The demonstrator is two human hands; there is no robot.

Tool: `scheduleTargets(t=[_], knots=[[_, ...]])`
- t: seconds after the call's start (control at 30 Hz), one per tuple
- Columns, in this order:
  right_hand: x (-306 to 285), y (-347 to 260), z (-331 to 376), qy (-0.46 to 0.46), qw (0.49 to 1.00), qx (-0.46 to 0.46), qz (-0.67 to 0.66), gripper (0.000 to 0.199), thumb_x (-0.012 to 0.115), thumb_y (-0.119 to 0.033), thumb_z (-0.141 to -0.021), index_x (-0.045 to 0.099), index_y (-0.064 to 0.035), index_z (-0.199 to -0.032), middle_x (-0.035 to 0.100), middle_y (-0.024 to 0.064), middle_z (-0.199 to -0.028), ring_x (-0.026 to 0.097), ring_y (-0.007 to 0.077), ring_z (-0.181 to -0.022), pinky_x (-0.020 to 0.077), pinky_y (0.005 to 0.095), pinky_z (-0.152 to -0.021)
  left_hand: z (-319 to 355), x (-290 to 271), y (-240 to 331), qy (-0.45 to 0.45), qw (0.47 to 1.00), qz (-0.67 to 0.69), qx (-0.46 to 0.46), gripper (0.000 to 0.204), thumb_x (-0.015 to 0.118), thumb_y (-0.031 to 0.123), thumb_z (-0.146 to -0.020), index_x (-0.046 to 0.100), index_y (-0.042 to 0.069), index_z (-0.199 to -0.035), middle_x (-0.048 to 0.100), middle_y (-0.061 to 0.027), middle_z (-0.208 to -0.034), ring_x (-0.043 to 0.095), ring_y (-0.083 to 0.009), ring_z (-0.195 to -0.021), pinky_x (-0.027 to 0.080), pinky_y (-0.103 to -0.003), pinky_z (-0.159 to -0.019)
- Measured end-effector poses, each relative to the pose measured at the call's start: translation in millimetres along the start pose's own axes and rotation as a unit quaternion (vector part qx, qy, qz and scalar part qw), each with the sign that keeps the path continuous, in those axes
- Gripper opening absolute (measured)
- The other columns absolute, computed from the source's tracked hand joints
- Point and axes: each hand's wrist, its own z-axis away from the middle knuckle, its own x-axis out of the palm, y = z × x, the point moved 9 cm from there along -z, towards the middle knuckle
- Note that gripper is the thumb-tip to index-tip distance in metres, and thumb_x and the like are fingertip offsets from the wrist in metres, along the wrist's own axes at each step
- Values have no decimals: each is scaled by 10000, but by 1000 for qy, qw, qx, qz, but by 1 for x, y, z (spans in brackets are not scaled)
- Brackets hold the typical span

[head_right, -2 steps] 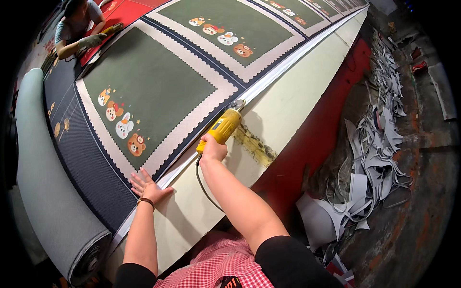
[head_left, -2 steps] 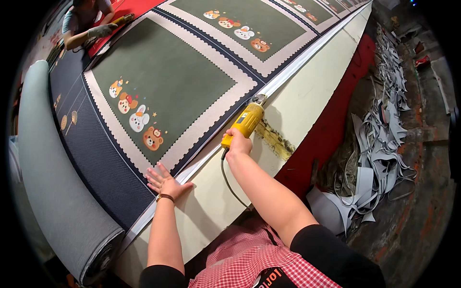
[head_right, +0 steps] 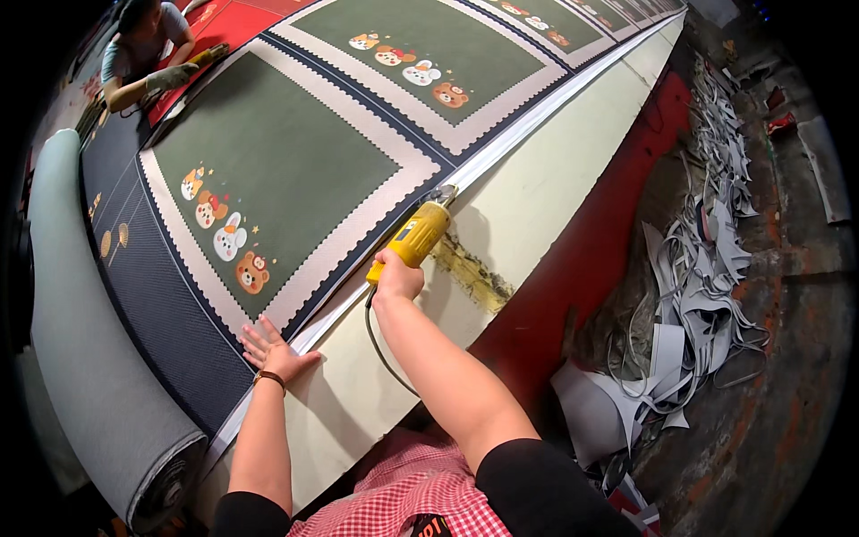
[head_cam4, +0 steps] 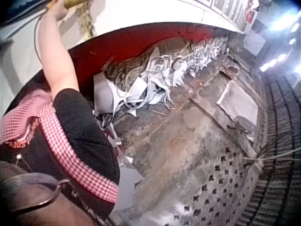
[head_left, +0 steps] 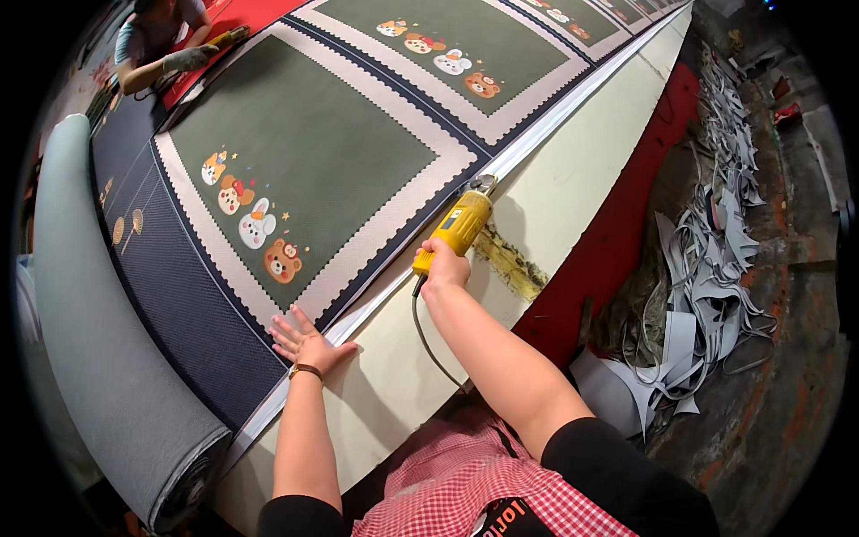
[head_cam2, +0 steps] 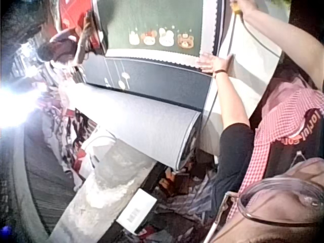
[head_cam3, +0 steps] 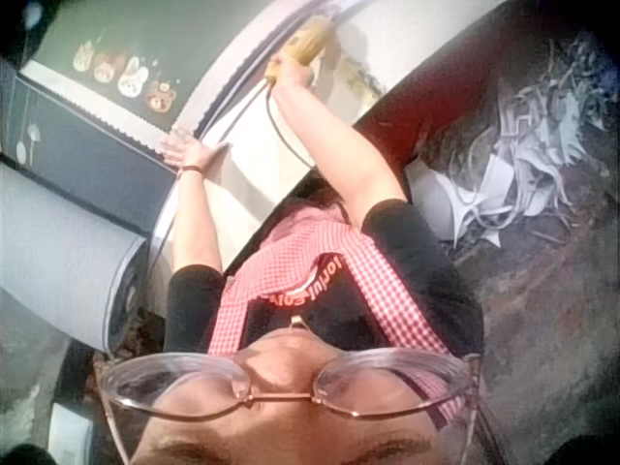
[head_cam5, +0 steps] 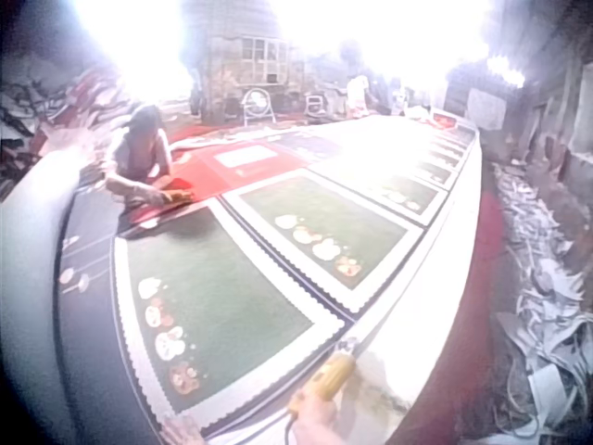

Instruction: The person trims the edges of printed mats on a large table using an electric cutter. They move along the length of the table, guiding the cutter along a straight edge and pulling away the trimmed strips of material.

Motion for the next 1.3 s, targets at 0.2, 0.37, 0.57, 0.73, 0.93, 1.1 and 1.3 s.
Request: scheduleTargets(t=[0.2, 0.37, 0.57, 0.73, 0.93, 1.1, 1.3], knots=[[11, -26, -31, -29, 999, -15, -17, 366, 699, -28, -555, 516, 48, -863, 607, 115, -783, 589, 215, -600, 506, 331, -569, -3, 3, -7, 14, 1000, 0, -10, 1516, 831, 595, -451, -238, 110, -1411, -232, -325, -1432, -212, -487, -1331, -61, -574, -1064], [10, -44, -60, 12, 999, -42, -6, 205, 614, -7, -685, 525, 44, -862, 606, 116, -692, 601, 219, -546, 502, 329, -504, -6, 7, -5, 15, 1000, -6, -10, 1529, 829, 609, -438, -241, 113, -1409, -243, -324, -1427, -217, -489, -1328, -55, -571, -1066], [11, -58, -89, 20, 999, -27, 14, 343, 682, -50, -589, 535, 55, -881, 611, 132, -801, 607, 236, -649, 509, 336, -579, -12, 14, -13, 31, 1000, -4, -2, 1557, 839, 606, -404, -256, 129, -1404, -257, -333, -1417, -225, -502, -1319, -64, -597, -1054], [20, -82, -102, 2, 1000, -27, -14, 428, 717, -80, -539, 541, 73, -899, 617, 140, -821, 607, 249, -667, 513, 343, -608, -15, 15, -20, 49, 999, -8, 7, 1565, 845, 594, -395, -247, 111, -1407, -246, -331, -1423, -211, -500, -1325, -70, -592, -1055], [21, -118, -134, 14, 999, -48, 1, 365, 715, -81, -541, 559, 71, -833, 620, 139, -789, 604, 241, -635, 509, 343, -584, -23, 10, -26, 106, 989, 102, -33, 1096, 715, 467, -716, 12, 87, -1467, -63, -274, -1493, -96, -422, -1383, -6, -557, -1083], [19, -146, -170, 20, 998, -64, 19, 365, 717, -81, -536, 565, 75, -828, 622, 143, -801, 605, 240, -644, 510, 343, -590, -17, -30, 134, 336, 907, 181, 180, 620, 566, 331, -866, 341, 83, -1389, 213, -188, -1483, 150, -379, -1372, 93, -502, -1100], [31, -180, -206, 3, 998, -57, 23, 389, 712, -66, -536, 561, 79, -863, 624, 147, -822, 614, 245, -665, 512, 344, -600, -31, -13, 327, 194, 957, 215, 21, 683, 412, 511, -894, 224, 163, -1451, 93, -190, -1518, 39, -408, -1392, 27, -625, -1057]])
